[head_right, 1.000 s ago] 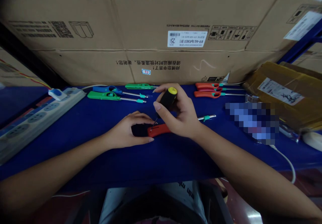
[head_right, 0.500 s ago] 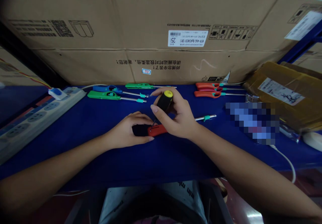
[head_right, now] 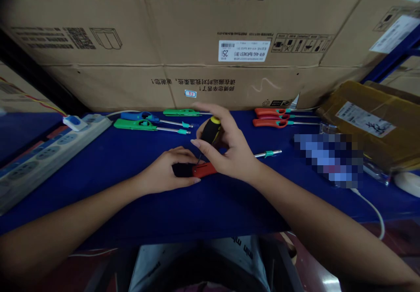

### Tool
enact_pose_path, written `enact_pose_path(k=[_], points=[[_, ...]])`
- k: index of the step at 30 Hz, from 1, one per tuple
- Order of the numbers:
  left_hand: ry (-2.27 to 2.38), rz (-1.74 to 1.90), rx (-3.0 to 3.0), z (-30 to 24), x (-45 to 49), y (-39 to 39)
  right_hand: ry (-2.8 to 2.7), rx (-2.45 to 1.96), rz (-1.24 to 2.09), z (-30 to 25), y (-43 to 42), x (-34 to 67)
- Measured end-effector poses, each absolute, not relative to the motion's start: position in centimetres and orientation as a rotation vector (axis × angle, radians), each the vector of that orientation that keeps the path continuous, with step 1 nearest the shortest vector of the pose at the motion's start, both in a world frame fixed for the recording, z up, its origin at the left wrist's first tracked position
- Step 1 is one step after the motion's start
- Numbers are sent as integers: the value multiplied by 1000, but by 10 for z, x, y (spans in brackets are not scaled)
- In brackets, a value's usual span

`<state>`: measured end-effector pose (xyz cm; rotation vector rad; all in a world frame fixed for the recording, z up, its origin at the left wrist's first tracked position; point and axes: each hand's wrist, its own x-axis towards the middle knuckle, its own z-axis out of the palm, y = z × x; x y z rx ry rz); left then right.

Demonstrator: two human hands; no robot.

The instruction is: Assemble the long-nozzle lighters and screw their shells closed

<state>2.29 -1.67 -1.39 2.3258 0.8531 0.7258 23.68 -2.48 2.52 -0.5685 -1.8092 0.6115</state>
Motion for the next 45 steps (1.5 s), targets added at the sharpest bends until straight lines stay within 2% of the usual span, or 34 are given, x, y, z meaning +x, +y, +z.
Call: enact_pose_path(k=[7, 13, 18, 20, 24, 29, 34, 40, 43, 45], points=[[826, 765, 2323, -15, 23, -17, -1823, -644, 627, 29, -22, 244], [825, 776, 2316, -16, 23, -16, -2029, -558, 811, 39, -25, 255], [822, 777, 2319, -16, 24, -16, -2061, -634, 342, 39, -21, 257], [820, 775, 2318, -15, 24, -16, -2092, -646, 328, 40, -20, 257], [830, 758, 2317, -14, 24, -17, -2145, -608, 506, 42, -21, 259], [813, 795, 2325, -15, 24, -17, -2108, -573, 152, 45, -21, 257], [822, 772, 2322, -16, 23, -17, -2134, -546, 476, 40, -22, 253], [804, 801, 2344, -17, 24, -17, -1999, -519, 199, 34, -22, 251], [806, 779, 2334, -16, 25, -17, -2061, -474, 473, 38, -25, 251], [808, 777, 2331, -16, 25, -17, -2007, -494, 537, 38, -27, 250]])
